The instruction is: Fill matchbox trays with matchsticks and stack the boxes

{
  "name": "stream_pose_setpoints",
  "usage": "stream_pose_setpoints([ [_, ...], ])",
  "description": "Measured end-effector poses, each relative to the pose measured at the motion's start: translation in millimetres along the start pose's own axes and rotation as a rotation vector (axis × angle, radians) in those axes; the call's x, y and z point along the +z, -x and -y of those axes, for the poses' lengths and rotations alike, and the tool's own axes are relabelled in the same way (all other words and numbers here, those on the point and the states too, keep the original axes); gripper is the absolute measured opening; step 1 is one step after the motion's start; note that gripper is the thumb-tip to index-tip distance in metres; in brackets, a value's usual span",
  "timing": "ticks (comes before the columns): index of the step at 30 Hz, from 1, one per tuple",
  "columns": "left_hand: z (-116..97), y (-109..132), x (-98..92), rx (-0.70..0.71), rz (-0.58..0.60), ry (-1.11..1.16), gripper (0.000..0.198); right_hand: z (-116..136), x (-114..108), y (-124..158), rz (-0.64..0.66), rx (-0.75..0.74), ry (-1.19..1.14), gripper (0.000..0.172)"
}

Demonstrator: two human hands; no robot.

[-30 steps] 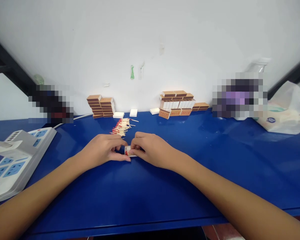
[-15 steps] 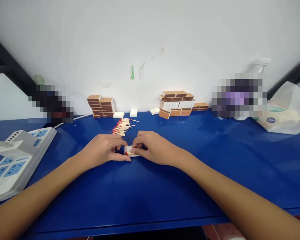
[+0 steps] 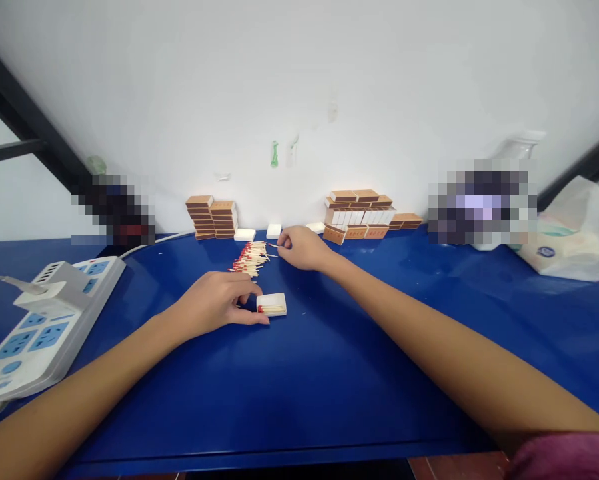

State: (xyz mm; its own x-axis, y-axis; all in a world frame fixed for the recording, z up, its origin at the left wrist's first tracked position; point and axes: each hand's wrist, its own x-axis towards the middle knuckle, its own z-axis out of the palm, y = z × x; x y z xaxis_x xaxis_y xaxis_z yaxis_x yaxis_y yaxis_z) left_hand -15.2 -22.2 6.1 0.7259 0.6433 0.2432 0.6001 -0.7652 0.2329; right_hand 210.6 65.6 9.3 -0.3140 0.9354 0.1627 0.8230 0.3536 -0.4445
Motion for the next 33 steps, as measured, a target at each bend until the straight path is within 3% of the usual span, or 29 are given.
stream_pose_setpoints([
  [4,0,0,-0.3,-0.02,0.021,-0.007,0.046,18,4,-21,-0.01,0.105,0.049,0.021],
  [9,1,0,1.2,-0.022,0.032,-0.018,0.047,32,7,-31,0.1,0.15,0.094,0.019],
  [23,2,0,2.1,-0.022,0.026,-0.041,0.048,32,0,-29,0.164,0.169,0.163,0.017],
  [29,2,0,2.7,-0.021,0.022,-0.039,0.047,30,-12,-22,0.178,0.091,0.135,0.022],
  [33,2,0,2.3,-0.037,0.036,-0.035,0.047,30,-8,-18,0.21,0.055,0.104,0.022],
])
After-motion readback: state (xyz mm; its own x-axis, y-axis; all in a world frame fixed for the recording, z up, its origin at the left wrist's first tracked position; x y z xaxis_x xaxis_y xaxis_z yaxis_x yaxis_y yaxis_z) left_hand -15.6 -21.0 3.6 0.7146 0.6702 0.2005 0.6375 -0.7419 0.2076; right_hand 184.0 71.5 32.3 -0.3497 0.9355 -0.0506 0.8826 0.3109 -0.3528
